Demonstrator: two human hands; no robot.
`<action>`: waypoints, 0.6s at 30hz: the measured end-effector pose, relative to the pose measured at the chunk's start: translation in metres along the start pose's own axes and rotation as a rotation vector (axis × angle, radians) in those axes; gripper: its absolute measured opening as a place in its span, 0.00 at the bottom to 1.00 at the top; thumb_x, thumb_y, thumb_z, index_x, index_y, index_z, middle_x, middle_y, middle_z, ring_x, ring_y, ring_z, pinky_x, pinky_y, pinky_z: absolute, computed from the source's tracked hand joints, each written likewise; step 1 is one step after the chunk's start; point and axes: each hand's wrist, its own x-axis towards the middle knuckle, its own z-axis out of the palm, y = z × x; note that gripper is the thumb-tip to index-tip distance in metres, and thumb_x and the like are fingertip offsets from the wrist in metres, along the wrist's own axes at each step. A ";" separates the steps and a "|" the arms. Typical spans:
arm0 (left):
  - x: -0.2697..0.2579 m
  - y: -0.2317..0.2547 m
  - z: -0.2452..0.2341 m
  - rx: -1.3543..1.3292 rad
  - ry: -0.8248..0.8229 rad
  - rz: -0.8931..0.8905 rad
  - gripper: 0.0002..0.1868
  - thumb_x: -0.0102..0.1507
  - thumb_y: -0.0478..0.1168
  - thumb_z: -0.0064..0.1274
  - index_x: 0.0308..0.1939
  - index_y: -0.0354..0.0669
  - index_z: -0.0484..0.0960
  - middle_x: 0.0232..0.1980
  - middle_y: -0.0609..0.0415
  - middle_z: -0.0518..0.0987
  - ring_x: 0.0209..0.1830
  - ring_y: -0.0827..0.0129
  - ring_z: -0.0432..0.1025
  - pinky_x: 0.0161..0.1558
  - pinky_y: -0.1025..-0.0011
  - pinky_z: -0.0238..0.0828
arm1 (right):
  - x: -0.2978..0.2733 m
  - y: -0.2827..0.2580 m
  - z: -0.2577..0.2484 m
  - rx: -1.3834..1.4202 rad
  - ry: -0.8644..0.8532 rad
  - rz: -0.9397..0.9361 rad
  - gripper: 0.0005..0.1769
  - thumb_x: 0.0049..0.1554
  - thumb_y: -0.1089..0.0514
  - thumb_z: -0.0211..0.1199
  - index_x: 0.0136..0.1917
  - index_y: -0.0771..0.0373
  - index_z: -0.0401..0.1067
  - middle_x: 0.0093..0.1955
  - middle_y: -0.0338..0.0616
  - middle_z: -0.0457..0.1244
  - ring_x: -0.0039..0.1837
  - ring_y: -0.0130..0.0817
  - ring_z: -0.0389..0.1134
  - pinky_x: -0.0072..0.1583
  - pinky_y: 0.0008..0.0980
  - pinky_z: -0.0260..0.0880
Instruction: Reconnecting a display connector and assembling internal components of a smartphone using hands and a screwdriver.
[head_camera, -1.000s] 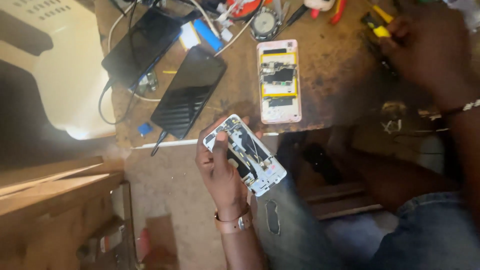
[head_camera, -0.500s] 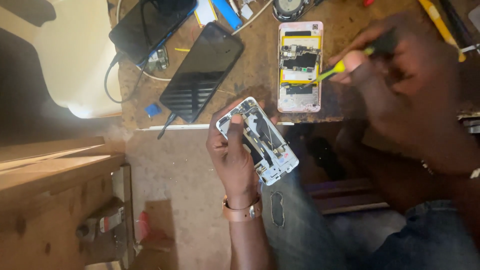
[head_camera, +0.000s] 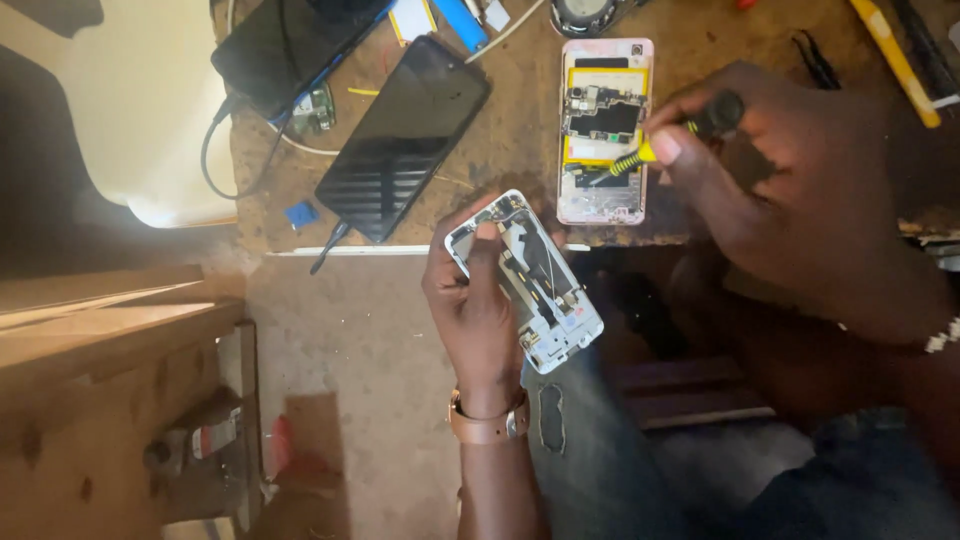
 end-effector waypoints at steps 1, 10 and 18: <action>0.000 0.001 0.002 -0.082 -0.024 -0.024 0.17 0.68 0.44 0.55 0.53 0.35 0.80 0.47 0.28 0.86 0.47 0.42 0.86 0.45 0.50 0.91 | -0.001 0.002 -0.002 -0.023 -0.017 0.010 0.05 0.75 0.65 0.66 0.56 0.70 0.80 0.51 0.49 0.72 0.53 0.39 0.73 0.54 0.38 0.68; 0.001 -0.005 -0.001 -0.166 -0.057 -0.010 0.16 0.69 0.42 0.56 0.53 0.32 0.80 0.48 0.34 0.84 0.53 0.39 0.84 0.47 0.47 0.90 | 0.000 0.009 -0.003 -0.020 -0.058 0.056 0.03 0.72 0.63 0.69 0.57 0.66 0.80 0.56 0.43 0.74 0.43 0.29 0.71 0.47 0.27 0.65; 0.000 -0.003 0.001 -0.133 -0.047 0.000 0.17 0.68 0.44 0.57 0.53 0.32 0.80 0.48 0.35 0.84 0.52 0.40 0.85 0.46 0.48 0.91 | -0.001 0.016 -0.001 -0.055 -0.053 -0.015 0.06 0.72 0.62 0.70 0.58 0.68 0.82 0.51 0.47 0.74 0.46 0.34 0.74 0.48 0.32 0.68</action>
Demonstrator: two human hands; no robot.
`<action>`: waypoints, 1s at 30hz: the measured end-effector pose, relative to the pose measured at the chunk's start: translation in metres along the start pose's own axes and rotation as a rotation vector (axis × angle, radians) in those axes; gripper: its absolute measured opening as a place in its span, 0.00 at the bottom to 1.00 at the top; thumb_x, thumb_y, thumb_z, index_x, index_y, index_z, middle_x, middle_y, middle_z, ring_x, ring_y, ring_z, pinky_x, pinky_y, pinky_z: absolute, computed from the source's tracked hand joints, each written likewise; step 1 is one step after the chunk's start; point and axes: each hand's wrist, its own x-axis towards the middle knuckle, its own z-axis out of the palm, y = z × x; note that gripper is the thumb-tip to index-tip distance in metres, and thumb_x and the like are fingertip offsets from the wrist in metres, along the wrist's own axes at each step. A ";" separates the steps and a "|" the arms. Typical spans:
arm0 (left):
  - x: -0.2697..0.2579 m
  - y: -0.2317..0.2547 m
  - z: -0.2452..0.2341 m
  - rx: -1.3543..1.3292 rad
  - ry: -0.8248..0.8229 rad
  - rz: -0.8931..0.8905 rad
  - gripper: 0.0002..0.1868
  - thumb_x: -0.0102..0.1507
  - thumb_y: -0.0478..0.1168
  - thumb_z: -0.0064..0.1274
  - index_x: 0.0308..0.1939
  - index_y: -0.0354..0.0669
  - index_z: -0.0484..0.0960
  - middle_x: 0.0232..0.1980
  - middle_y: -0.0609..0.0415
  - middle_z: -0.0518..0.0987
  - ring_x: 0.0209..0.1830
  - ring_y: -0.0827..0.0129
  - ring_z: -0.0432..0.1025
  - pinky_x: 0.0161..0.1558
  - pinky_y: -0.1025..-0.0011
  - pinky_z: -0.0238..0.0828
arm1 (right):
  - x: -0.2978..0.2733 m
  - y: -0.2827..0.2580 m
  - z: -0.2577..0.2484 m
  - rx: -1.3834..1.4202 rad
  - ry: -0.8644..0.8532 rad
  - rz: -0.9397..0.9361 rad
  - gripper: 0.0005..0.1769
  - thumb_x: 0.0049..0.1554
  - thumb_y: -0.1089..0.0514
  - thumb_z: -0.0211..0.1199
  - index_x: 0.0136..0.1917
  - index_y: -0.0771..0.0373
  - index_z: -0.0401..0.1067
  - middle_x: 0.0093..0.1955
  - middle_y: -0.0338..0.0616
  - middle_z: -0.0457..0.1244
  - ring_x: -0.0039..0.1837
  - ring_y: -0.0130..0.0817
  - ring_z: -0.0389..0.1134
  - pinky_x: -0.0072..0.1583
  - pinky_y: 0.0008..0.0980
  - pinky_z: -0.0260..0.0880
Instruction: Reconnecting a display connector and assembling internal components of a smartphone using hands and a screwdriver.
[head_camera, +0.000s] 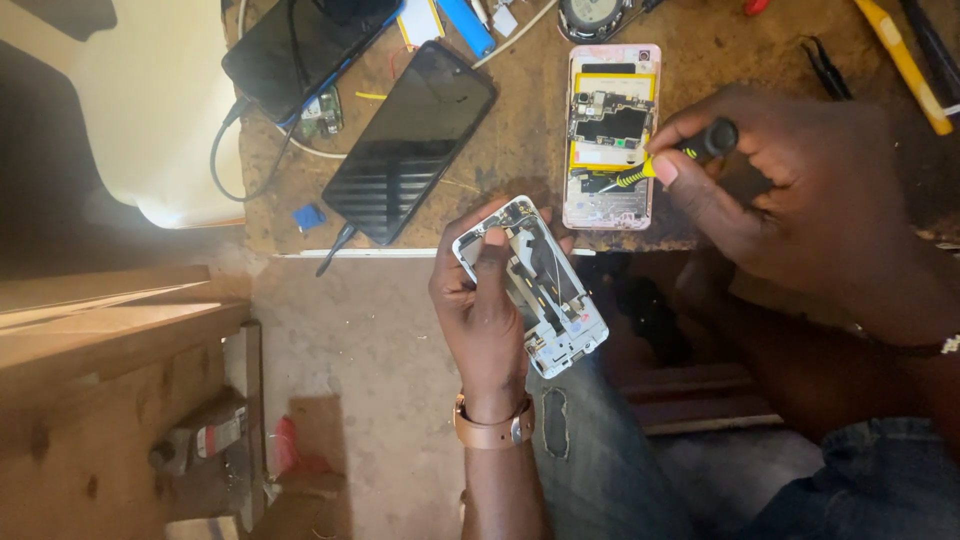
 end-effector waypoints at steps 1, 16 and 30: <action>0.000 0.000 0.000 0.008 0.005 0.000 0.18 0.68 0.44 0.58 0.53 0.32 0.80 0.48 0.34 0.85 0.51 0.41 0.85 0.46 0.48 0.91 | -0.002 0.002 0.001 -0.037 0.002 -0.002 0.06 0.72 0.61 0.71 0.58 0.66 0.82 0.48 0.45 0.74 0.46 0.33 0.74 0.47 0.32 0.67; 0.001 -0.003 -0.003 -0.020 -0.004 0.008 0.18 0.68 0.44 0.58 0.54 0.32 0.80 0.48 0.32 0.85 0.51 0.41 0.84 0.46 0.48 0.90 | 0.001 -0.004 0.007 0.043 -0.003 0.041 0.02 0.71 0.65 0.70 0.56 0.66 0.81 0.50 0.44 0.74 0.48 0.29 0.74 0.50 0.28 0.72; -0.011 -0.002 0.000 -0.041 -0.283 0.025 0.19 0.72 0.45 0.56 0.59 0.32 0.79 0.51 0.33 0.83 0.53 0.41 0.83 0.52 0.45 0.90 | -0.028 0.057 0.003 0.620 0.147 0.459 0.21 0.76 0.43 0.52 0.66 0.62 0.66 0.49 0.45 0.66 0.44 0.33 0.72 0.48 0.27 0.75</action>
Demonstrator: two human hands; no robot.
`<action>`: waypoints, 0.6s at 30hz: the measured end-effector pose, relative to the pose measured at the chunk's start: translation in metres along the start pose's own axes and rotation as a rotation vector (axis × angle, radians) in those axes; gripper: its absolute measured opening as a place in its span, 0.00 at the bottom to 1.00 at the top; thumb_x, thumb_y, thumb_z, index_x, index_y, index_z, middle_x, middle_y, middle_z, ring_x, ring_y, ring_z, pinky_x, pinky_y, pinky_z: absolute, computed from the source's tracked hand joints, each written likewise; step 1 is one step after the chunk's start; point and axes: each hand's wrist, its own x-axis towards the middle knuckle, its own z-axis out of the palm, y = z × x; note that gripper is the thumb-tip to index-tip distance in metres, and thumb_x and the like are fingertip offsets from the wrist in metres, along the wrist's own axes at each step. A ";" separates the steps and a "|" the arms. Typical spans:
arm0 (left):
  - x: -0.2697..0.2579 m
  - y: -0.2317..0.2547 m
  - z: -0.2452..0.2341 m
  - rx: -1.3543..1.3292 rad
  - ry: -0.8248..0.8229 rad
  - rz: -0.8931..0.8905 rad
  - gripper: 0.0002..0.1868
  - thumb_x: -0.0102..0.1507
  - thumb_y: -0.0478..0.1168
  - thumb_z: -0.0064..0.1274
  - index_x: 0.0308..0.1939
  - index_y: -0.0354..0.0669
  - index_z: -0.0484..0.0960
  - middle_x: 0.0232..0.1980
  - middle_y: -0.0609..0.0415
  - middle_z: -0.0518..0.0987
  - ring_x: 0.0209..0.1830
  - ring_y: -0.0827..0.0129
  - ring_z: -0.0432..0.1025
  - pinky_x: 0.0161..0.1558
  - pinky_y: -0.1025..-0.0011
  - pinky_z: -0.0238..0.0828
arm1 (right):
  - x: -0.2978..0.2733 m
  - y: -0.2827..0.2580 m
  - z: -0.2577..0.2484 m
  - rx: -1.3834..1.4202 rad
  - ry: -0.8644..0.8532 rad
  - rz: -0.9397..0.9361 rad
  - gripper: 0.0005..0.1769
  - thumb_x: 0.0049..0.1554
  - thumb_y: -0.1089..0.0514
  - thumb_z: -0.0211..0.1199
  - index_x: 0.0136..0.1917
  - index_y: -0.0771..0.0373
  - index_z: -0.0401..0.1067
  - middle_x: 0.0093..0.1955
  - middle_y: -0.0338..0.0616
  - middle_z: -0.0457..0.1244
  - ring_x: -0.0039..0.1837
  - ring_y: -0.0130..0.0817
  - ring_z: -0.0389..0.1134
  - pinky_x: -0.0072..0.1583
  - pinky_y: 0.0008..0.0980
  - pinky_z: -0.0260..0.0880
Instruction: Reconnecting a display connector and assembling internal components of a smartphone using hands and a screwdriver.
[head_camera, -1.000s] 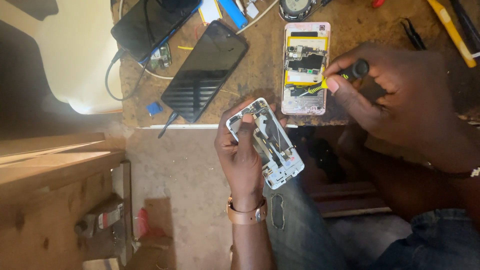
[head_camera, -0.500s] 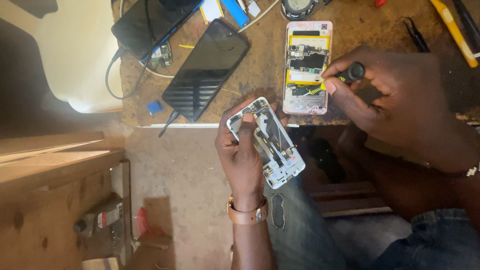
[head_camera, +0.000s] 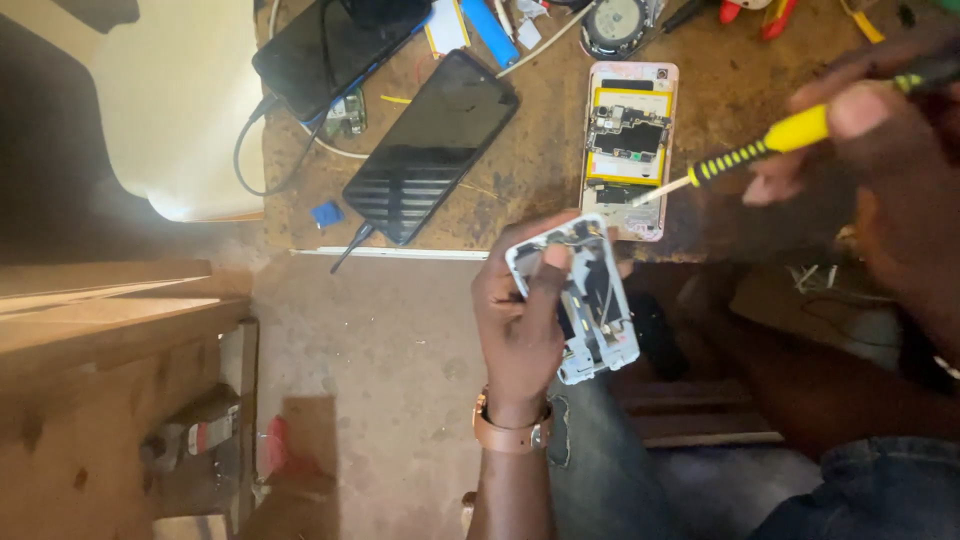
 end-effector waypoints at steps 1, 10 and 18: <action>-0.001 -0.001 0.000 -0.009 -0.062 0.003 0.18 0.73 0.43 0.55 0.59 0.31 0.79 0.51 0.31 0.84 0.52 0.41 0.83 0.52 0.46 0.90 | 0.000 0.010 -0.009 0.055 -0.057 0.044 0.28 0.72 0.34 0.49 0.65 0.60 0.66 0.46 0.45 0.65 0.44 0.38 0.73 0.50 0.33 0.79; -0.003 0.005 0.004 0.144 -0.093 0.046 0.15 0.74 0.44 0.54 0.58 0.37 0.82 0.55 0.42 0.83 0.50 0.46 0.84 0.49 0.52 0.92 | -0.026 -0.073 0.040 -0.074 -0.048 -0.110 0.17 0.71 0.54 0.53 0.59 0.73 0.70 0.57 0.56 0.69 0.53 0.40 0.74 0.59 0.31 0.74; -0.004 -0.002 0.000 0.064 -0.085 -0.014 0.16 0.73 0.44 0.55 0.59 0.35 0.81 0.52 0.41 0.85 0.48 0.45 0.84 0.50 0.50 0.91 | -0.024 -0.073 0.042 -0.158 -0.084 -0.101 0.19 0.71 0.54 0.52 0.59 0.74 0.72 0.55 0.56 0.70 0.55 0.40 0.73 0.59 0.32 0.71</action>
